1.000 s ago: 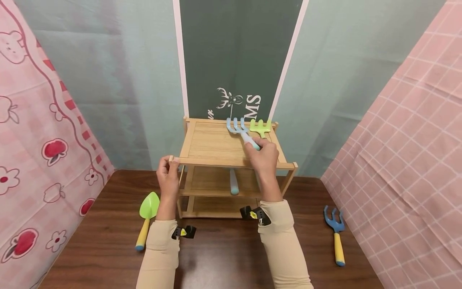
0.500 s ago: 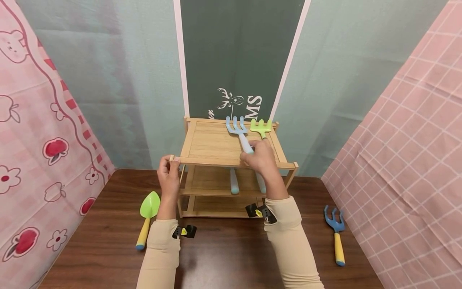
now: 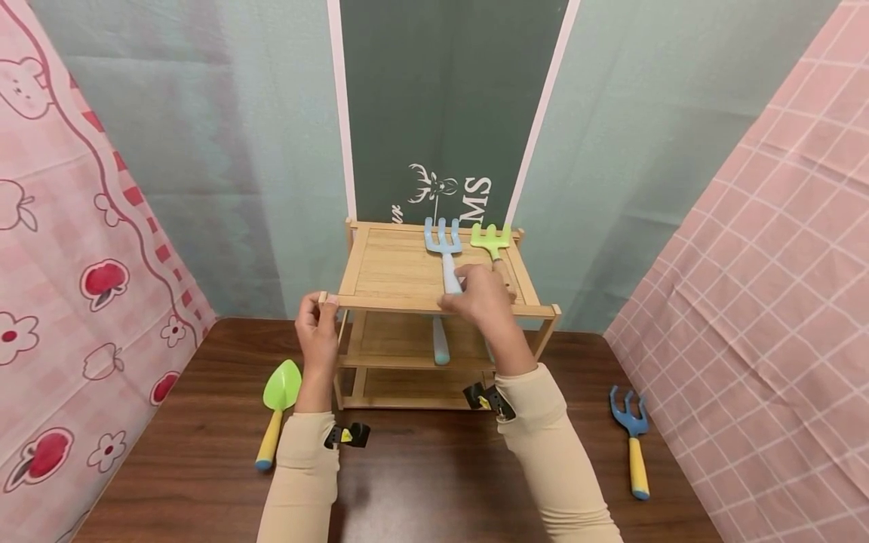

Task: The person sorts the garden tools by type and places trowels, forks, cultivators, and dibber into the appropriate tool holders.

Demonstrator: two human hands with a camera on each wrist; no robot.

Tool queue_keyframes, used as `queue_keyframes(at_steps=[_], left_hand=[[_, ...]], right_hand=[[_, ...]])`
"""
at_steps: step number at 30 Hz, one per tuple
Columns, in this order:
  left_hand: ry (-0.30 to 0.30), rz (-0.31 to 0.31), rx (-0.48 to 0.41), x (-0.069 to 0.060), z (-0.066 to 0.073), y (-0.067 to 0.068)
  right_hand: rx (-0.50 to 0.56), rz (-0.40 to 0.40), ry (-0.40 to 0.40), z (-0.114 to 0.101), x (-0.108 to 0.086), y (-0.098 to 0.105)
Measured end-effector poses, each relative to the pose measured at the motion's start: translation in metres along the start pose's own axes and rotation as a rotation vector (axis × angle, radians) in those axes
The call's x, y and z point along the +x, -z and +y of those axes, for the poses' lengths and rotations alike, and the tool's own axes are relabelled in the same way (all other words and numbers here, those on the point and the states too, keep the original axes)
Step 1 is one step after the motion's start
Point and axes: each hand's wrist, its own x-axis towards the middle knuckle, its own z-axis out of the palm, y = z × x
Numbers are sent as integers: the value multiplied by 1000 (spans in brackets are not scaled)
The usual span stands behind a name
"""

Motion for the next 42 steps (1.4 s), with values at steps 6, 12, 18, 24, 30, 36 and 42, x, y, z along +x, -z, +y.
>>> queue_keyframes(at_steps=[6, 12, 18, 24, 30, 36, 42], left_hand=[[-24, -11, 13, -5, 21, -6], [-23, -11, -5, -4, 13, -3], [-19, 0, -5, 0, -5, 1], [-33, 4, -3, -1, -7, 0], [-27, 6, 11, -1, -7, 0], [-9, -4, 7, -1, -1, 0], [-27, -23, 12, -5, 20, -5]], right_hand=[[-24, 8, 14, 0, 0, -3], [-46, 42, 37, 1, -1, -6], [-77, 55, 37, 1, -2, -9], [-64, 48, 49, 2, -4, -10], [-23, -9, 146, 4, -18, -7], [-159, -125, 240, 6, -37, 10], [-204, -225, 289, 10, -47, 28]])
